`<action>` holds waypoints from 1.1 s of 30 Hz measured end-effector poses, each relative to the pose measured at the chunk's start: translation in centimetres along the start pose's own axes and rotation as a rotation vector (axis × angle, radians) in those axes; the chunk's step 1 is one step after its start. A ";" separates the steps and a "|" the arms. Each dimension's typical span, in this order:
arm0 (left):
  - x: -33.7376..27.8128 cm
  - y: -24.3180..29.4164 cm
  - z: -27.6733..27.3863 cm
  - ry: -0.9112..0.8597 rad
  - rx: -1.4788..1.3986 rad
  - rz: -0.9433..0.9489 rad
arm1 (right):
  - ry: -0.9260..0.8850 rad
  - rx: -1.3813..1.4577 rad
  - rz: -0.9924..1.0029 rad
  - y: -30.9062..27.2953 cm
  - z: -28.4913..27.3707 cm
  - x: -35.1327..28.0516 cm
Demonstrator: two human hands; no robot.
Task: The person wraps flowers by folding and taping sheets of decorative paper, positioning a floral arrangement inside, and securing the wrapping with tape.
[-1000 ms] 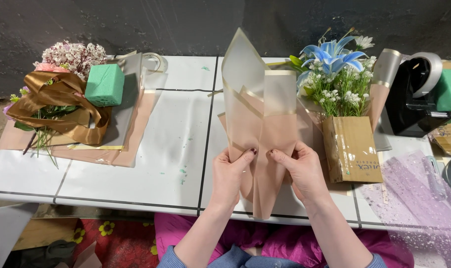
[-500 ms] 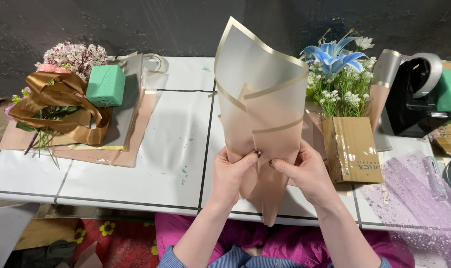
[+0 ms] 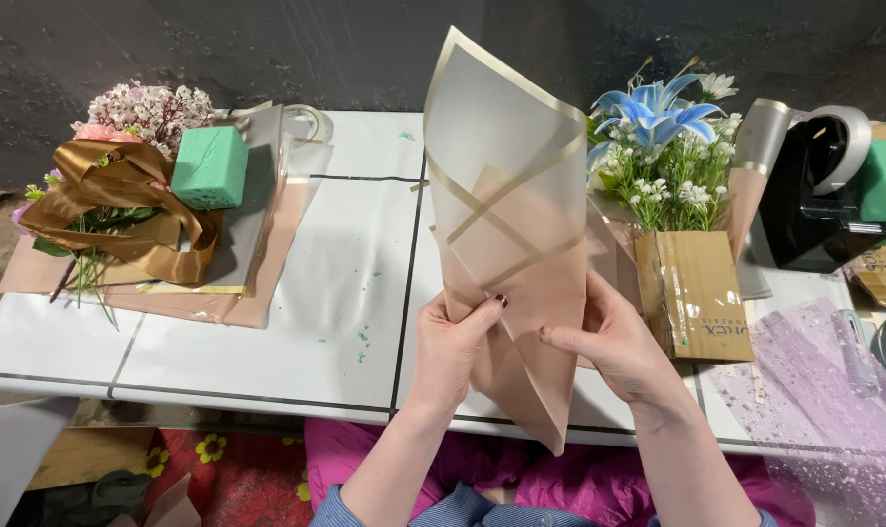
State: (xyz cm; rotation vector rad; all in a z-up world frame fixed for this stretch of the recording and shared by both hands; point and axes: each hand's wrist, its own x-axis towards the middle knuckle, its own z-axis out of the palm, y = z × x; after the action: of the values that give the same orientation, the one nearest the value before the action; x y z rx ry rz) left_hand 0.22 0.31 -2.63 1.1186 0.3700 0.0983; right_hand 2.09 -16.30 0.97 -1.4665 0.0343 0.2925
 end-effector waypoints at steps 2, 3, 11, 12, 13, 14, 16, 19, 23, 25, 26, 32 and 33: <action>-0.1 -0.1 -0.2 -0.002 0.019 0.009 | 0.011 0.054 -0.011 0.1 0.2 0.2; -0.3 0.3 0.0 -0.002 0.022 0.003 | 0.041 0.040 -0.034 0.5 0.2 0.3; -0.5 1.8 0.0 -0.017 0.024 0.048 | 0.094 -0.080 -0.054 0.0 0.5 0.0; -0.4 1.9 0.1 0.001 -0.004 0.061 | 0.097 -0.029 -0.033 0.1 0.6 0.0; -0.3 2.0 0.2 0.020 -0.031 0.073 | 0.101 0.021 -0.011 0.2 0.6 0.0; -0.1 2.1 0.2 0.019 -0.031 0.074 | 0.101 0.022 -0.012 1.0 0.5 0.0; 0.1 2.2 0.2 0.046 -0.030 0.078 | 0.065 -0.005 0.069 2.6 0.3 0.1; 0.1 2.9 0.1 0.009 -0.020 0.072 | 0.065 -0.029 0.090 4.5 -0.4 0.8; 1.2 4.1 0.8 0.040 -0.077 0.066 | 0.102 0.003 0.128 3.3 0.0 0.5; 2.0 4.4 1.1 0.063 -0.115 0.067 | 0.133 0.098 0.143 3.5 -0.1 1.0; 2.3 4.2 1.2 0.060 -0.115 0.069 | 0.133 0.099 0.140 4.1 -0.4 1.2; 3.7 3.1 2.0 0.041 -0.152 0.055 | 0.158 0.180 0.176 4.0 -0.9 1.3; 3.8 3.0 2.2 0.026 -0.156 0.059 | 0.150 0.176 0.179 4.4 -1.3 1.6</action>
State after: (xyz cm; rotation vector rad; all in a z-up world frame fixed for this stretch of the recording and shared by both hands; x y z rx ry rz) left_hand 4.87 0.69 -0.05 0.9745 0.3469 0.1908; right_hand 2.84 -16.97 -3.75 -1.3096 0.3065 0.3157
